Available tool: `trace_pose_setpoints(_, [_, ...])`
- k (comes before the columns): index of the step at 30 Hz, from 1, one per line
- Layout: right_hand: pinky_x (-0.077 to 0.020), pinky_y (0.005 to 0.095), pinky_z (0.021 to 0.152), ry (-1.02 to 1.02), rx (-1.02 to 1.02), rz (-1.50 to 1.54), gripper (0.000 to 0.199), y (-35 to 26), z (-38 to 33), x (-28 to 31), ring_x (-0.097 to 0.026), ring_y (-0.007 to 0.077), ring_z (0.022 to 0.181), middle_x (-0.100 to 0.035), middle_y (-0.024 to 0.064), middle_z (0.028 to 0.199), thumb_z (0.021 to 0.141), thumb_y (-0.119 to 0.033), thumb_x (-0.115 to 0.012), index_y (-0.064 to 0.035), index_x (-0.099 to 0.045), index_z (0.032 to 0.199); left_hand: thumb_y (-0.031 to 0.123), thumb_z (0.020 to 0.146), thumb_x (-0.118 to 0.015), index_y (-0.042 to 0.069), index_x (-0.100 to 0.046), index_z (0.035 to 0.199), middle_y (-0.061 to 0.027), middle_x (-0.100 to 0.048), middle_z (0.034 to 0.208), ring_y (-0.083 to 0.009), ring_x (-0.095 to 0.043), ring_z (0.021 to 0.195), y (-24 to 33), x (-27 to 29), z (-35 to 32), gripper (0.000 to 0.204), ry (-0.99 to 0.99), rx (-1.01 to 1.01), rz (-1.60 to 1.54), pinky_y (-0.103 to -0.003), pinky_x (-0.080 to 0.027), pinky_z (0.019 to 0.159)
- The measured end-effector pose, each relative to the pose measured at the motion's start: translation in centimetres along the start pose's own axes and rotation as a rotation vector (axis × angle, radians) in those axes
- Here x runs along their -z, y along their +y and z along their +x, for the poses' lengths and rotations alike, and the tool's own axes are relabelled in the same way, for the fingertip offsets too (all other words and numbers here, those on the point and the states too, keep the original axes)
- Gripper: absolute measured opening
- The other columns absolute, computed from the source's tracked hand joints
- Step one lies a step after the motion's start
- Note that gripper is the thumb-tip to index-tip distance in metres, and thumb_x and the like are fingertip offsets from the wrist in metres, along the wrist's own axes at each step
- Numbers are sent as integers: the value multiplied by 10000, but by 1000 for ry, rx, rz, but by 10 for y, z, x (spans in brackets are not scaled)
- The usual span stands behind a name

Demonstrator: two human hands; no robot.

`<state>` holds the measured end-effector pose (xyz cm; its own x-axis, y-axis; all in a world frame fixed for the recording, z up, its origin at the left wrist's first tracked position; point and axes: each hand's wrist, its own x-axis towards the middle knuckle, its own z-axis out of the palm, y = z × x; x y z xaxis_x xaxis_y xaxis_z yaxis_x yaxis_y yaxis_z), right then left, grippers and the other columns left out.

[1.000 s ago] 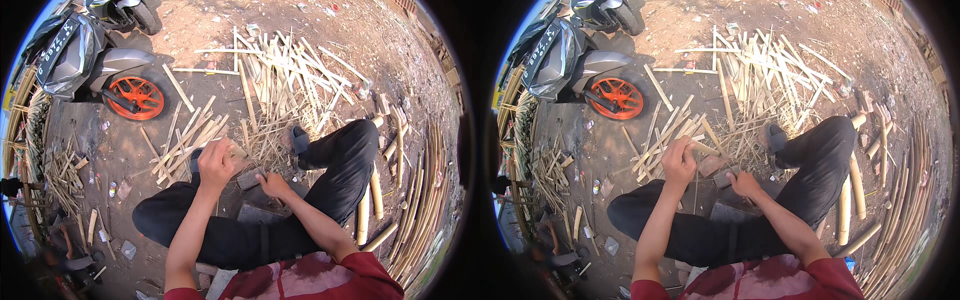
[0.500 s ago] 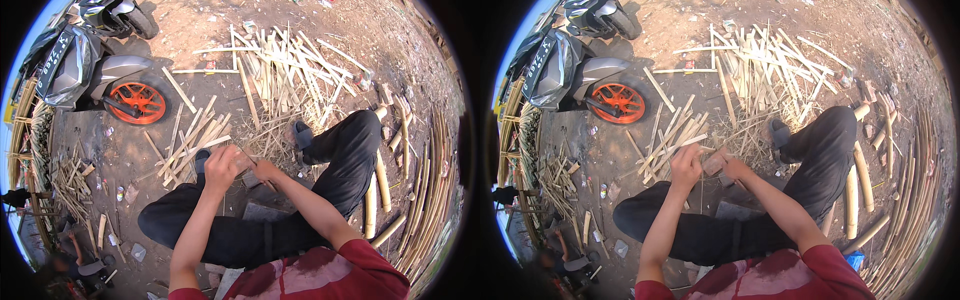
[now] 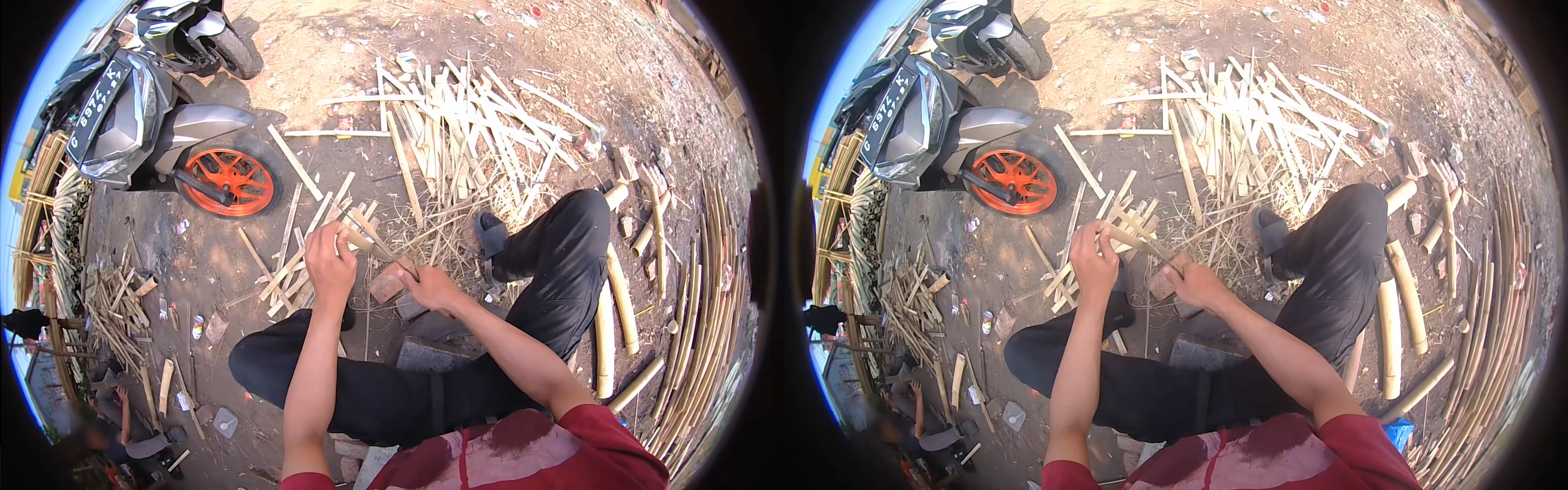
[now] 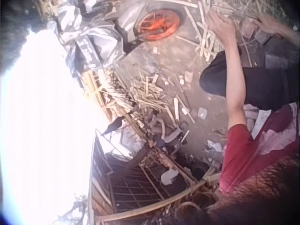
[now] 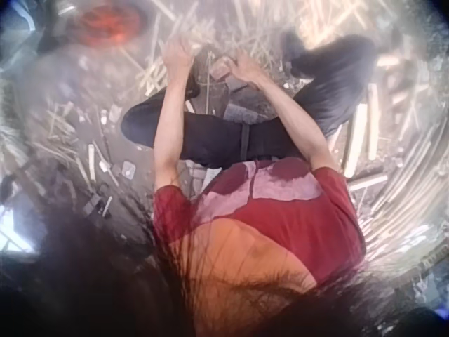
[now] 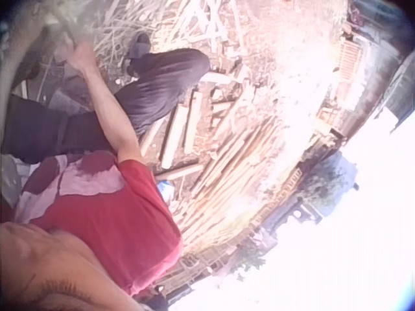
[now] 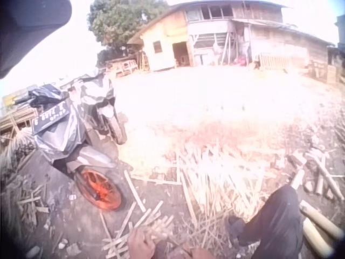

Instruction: The person whittles a thin strip of bamboo by drawing a knife along its length to smooth and thin it, frequently rotating the strip to work on different sides.

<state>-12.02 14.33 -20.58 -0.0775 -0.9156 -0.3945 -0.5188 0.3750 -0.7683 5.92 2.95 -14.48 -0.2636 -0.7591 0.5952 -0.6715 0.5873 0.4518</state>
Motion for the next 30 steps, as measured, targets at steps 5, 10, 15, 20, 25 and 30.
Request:
trace_pose_setpoints(5, [-509,571,842,-114,34,71,601,-26,-17,-9,-658,533,907,-669,351,864,1040,-468,-472,81,-558,1269,64,940,-636,-15,-654,1065,-208,-700,914,-399,-686,827,-23,29,-3,148,9,189,60,-450,-522,714])
trace_pose_setpoints(10, [-546,522,773,130,-13,-195,734,157,6,-75,-690,476,752,-681,313,785,1055,-517,-402,132,-676,851,40,925,-647,-2,-675,1050,-215,-700,897,-374,-694,795,-9,-6,1,135,50,132,-26,-433,-524,692])
trace_pose_setpoints(15, [-569,501,692,-75,-112,-135,769,61,11,-41,-705,405,638,-672,322,739,1064,-529,-349,141,-667,860,43,929,-636,13,-678,1067,-201,-712,946,-409,-691,843,-46,33,0,147,18,273,11,-467,-545,722])
trace_pose_setpoints(20, [-547,447,523,-233,-426,194,721,62,-4,-44,-669,304,542,-637,197,631,1066,-520,-372,117,-621,834,-2,908,-625,18,-673,1061,-184,-706,923,-391,-679,847,-12,15,1,162,-34,122,-40,-463,-527,720])
trace_pose_setpoints(25, [-515,375,456,-393,-438,67,615,21,18,-4,-610,213,489,-592,122,616,1041,-485,-481,74,-588,808,-58,825,-643,11,-665,1046,-167,-704,923,-361,-676,863,1,10,3,232,-105,-7,-95,-443,-529,725])
trace_pose_setpoints(30, [-509,365,454,-441,-469,89,445,-9,34,26,-586,203,476,-589,108,643,1018,-351,-562,48,-587,822,-78,778,-645,9,-669,1045,-149,-706,910,-338,-675,830,21,-9,-2,281,-134,-81,-153,-433,-542,720])
